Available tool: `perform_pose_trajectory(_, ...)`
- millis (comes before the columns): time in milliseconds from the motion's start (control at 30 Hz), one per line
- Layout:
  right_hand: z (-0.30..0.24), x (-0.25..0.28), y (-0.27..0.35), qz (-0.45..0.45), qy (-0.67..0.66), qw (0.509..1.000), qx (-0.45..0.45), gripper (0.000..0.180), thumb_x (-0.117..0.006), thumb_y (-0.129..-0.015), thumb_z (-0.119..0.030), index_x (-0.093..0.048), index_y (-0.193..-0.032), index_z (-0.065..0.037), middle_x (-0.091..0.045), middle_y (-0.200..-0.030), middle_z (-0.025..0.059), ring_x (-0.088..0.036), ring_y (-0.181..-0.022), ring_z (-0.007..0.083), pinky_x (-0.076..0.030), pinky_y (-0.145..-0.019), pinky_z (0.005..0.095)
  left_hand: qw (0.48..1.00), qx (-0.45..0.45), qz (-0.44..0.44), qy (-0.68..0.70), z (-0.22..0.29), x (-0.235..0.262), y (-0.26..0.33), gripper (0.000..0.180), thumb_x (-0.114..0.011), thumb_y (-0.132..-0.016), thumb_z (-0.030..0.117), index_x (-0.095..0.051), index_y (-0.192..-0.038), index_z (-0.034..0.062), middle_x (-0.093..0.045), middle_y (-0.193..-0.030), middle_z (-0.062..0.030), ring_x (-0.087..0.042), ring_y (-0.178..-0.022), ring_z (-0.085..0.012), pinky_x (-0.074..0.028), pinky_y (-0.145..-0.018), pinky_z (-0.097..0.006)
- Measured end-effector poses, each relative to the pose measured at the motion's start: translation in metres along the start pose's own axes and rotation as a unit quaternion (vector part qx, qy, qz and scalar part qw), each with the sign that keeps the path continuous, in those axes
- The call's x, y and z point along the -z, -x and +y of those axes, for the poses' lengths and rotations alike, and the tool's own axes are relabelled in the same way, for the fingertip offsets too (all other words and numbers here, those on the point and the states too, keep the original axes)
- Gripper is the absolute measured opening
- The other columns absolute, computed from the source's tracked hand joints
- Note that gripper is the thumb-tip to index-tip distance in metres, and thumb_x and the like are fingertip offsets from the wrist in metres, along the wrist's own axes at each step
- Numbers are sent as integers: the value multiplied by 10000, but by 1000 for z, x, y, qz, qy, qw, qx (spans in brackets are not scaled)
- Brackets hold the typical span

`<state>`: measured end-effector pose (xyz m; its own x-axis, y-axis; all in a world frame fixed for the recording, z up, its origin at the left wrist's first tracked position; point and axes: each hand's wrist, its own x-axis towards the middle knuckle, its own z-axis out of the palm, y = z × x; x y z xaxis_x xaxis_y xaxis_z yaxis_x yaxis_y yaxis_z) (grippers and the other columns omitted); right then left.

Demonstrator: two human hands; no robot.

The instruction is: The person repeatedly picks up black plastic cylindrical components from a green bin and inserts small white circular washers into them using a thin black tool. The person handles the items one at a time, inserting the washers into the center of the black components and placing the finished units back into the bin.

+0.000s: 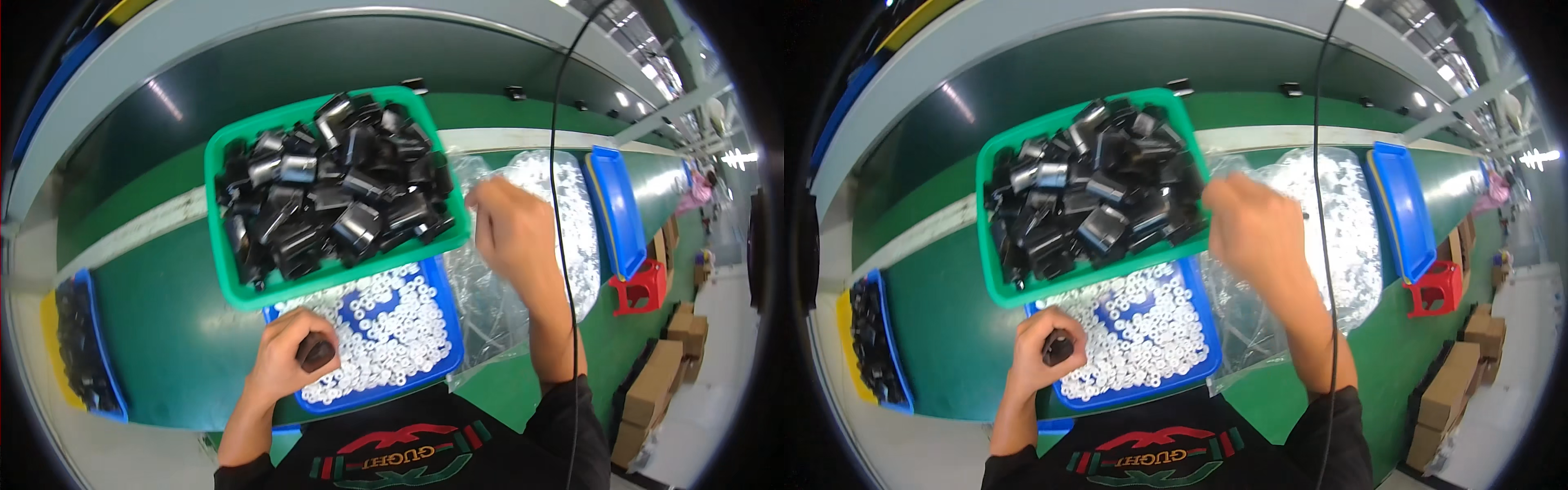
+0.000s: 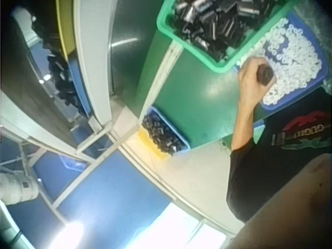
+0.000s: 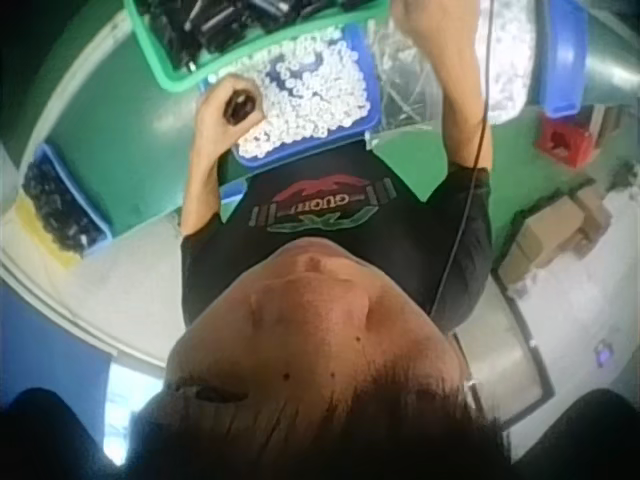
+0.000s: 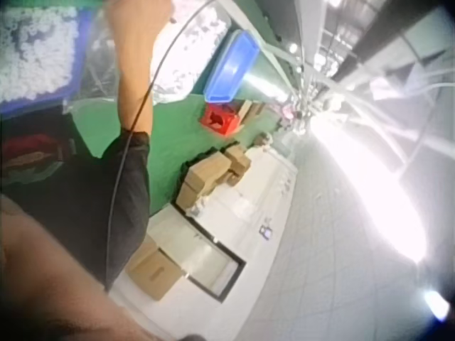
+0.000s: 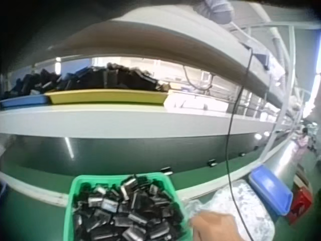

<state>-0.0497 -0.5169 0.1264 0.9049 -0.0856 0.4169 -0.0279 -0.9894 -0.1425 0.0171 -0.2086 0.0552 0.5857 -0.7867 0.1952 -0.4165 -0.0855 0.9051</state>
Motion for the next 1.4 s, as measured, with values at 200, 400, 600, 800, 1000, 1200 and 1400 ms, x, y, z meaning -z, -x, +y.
perform_pose_trajectory(200,171,-50,-49,-89,187,956,-209,229,-526,-847,-110,-612,-1043,-28,-636,-1007,188,-660,-871,415,-536,-766,504,999,-12,-47,19,-3,-3,-4,352,-783,-586,-39,-606,-872,63,-650,-791,-71,-642,-695,-249,-503,-643,-331)
perform_pose_trajectory(400,199,-88,-107,-130,78,980,-126,477,-541,-838,-137,-543,-1314,-114,-551,-1294,164,-632,-1045,374,-524,-895,461,997,-26,-65,25,-7,2,-5,330,-742,-587,-60,-635,-875,61,-672,-825,-56,-656,-719,-243,-512,-665,-337)
perform_pose_trajectory(600,191,-145,-151,-132,-3,990,42,515,-610,-841,-176,-542,-1350,-135,-566,-1297,100,-618,-1077,320,-506,-921,427,997,-13,-73,23,-8,3,-6,330,-746,-589,-54,-638,-880,58,-679,-842,-59,-654,-718,-242,-512,-667,-335)
perform_pose_trajectory(800,174,-123,-143,-137,40,988,-58,439,-682,-784,-248,-659,-1208,-137,-609,-1138,91,-661,-942,322,-537,-839,432,998,-20,-65,18,-8,1,-8,311,-743,-603,-48,-639,-875,62,-675,-816,-50,-649,-693,-232,-510,-651,-326)
perform_pose_trajectory(1000,104,-42,-104,-36,3,997,-68,378,-748,-746,-272,-695,-1074,-92,-599,-989,126,-660,-803,330,-550,-741,429,997,-21,-70,0,-7,-4,-7,280,-744,-619,-26,-632,-855,75,-660,-787,-43,-647,-680,-230,-507,-645,-334)
perform_pose_trajectory(1200,49,4,-73,-14,-14,999,-27,390,-776,-716,-200,-648,-1042,-27,-594,-904,131,-645,-761,339,-538,-673,425,996,-32,-80,-11,-5,-4,-7,279,-750,-621,-9,-624,-852,85,-645,-767,-45,-644,-680,-240,-502,-648,-343)
perform_pose_trajectory(1400,34,20,-58,11,-35,999,4,408,-773,-707,-167,-629,-1064,-31,-594,-893,124,-644,-742,340,-532,-660,422,996,-41,-72,-22,-5,-6,-7,307,-740,-604,-35,-603,-853,81,-641,-762,-55,-638,-678,-254,-502,-638,-342)
